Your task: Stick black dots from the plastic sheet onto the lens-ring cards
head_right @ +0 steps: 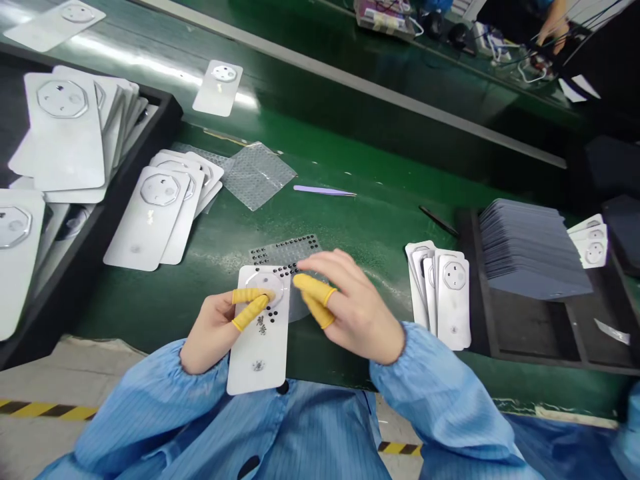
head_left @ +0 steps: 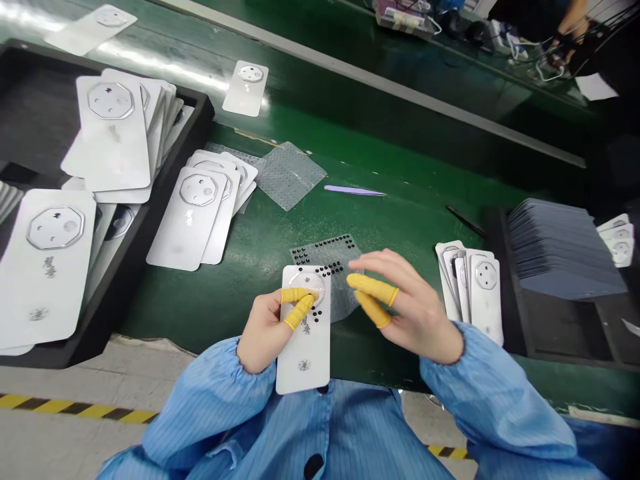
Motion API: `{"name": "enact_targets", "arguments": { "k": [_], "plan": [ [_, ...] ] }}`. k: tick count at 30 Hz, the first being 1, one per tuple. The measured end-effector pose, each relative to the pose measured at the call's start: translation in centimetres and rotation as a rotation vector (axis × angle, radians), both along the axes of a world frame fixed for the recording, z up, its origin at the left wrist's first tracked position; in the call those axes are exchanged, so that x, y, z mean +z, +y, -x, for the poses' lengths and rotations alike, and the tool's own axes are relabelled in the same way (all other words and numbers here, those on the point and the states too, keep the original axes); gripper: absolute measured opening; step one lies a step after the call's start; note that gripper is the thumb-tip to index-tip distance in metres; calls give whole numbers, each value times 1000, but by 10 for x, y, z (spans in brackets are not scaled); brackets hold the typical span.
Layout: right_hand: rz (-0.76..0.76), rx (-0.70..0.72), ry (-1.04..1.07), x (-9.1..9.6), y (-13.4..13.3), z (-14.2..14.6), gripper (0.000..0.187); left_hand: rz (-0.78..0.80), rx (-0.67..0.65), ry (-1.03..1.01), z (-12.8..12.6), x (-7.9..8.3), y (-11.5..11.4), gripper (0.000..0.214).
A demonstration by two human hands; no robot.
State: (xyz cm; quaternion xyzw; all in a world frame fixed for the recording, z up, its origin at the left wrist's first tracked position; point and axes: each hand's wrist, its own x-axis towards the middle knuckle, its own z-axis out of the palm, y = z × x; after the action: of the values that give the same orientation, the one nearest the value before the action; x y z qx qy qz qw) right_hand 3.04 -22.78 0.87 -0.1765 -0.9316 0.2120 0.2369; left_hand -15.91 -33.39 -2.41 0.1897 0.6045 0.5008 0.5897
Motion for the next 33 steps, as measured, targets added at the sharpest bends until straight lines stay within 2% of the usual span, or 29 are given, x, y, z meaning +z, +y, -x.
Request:
{"name": "enact_targets", "arguments": {
  "k": [4, 7, 12, 15, 18, 22, 25, 28, 33],
  "plan": [
    [91, 77, 49, -17, -14, 25, 20, -48, -104, -115, 6, -4, -1, 31],
    [85, 58, 48, -26, -19, 33, 16, -80, -164, -169, 8, -5, -5, 28],
    [-50, 79, 27, -27, -19, 34, 19, -118, -206, 186, 3, -6, -5, 12],
    [-152, 100, -8, -31, -17, 37, 23, -210, -276, 493, 2, -7, -4, 14],
    [-181, 77, 19, -39, -18, 40, 21, -261, -314, 658, 3, -9, -3, 19],
    [-83, 46, 39, -51, -21, 37, 21, -281, -330, 736, 5, -10, -3, 19],
    [-86, 104, 81, -57, -24, 35, 25, -281, -330, 754, 6, -10, -3, 15],
    [-64, 68, 89, -62, -26, 36, 24, -286, -331, 777, 5, -10, -2, 13],
    [254, -61, 157, -66, -25, 44, 12, -280, -345, 770, 7, -11, 0, 15]
  ]
}}
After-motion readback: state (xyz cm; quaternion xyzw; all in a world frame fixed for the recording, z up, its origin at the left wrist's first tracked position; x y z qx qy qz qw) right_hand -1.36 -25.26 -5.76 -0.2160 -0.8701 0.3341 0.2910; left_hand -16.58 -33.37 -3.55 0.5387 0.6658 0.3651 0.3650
